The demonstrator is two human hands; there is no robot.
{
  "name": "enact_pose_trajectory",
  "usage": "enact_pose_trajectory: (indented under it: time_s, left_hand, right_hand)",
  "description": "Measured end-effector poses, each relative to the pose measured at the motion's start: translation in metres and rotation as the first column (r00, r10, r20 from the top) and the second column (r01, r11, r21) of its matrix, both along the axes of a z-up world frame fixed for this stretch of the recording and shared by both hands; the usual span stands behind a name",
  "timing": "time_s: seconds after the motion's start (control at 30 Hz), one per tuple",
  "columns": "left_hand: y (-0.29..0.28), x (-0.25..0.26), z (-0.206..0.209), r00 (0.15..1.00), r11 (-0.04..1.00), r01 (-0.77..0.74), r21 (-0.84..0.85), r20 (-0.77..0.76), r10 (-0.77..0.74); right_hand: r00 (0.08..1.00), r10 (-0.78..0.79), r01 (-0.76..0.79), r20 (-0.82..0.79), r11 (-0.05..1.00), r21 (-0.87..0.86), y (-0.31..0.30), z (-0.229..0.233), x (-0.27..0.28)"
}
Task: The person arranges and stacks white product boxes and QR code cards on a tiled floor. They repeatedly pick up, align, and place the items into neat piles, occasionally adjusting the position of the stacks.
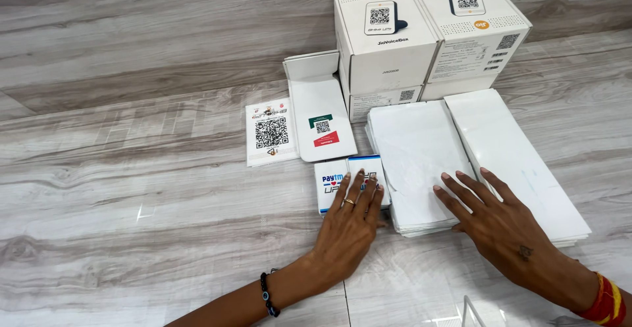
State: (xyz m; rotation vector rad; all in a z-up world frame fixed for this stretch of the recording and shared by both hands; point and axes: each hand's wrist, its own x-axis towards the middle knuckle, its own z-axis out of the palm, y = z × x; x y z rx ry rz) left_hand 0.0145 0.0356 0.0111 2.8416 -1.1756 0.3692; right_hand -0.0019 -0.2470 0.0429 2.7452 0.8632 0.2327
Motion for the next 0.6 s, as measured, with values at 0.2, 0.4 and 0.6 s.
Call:
enact_pose_trajectory:
  time_s: [0.2, 0.4, 0.6]
  left_hand:
    - [0.011, 0.025, 0.001, 0.985, 0.948, -0.048, -0.314, -0.171, -0.007]
    - [0.046, 0.039, 0.032, 0.89, 0.927, -0.198, -0.319, -0.454, 0.033]
    - [0.07, 0.039, 0.019, 0.859, 0.897, -0.227, -0.38, -0.512, 0.0]
  right_hand:
    - [0.994, -0.036, 0.044, -0.102, 0.996, 0.082, 0.011, 0.017, -0.007]
    - [0.992, 0.107, -0.084, -0.071, 0.958, 0.275, 0.027, 0.055, -0.004]
    - [0.924, 0.255, -0.151, -0.284, 0.928, 0.341, 0.058, 0.05, 0.042]
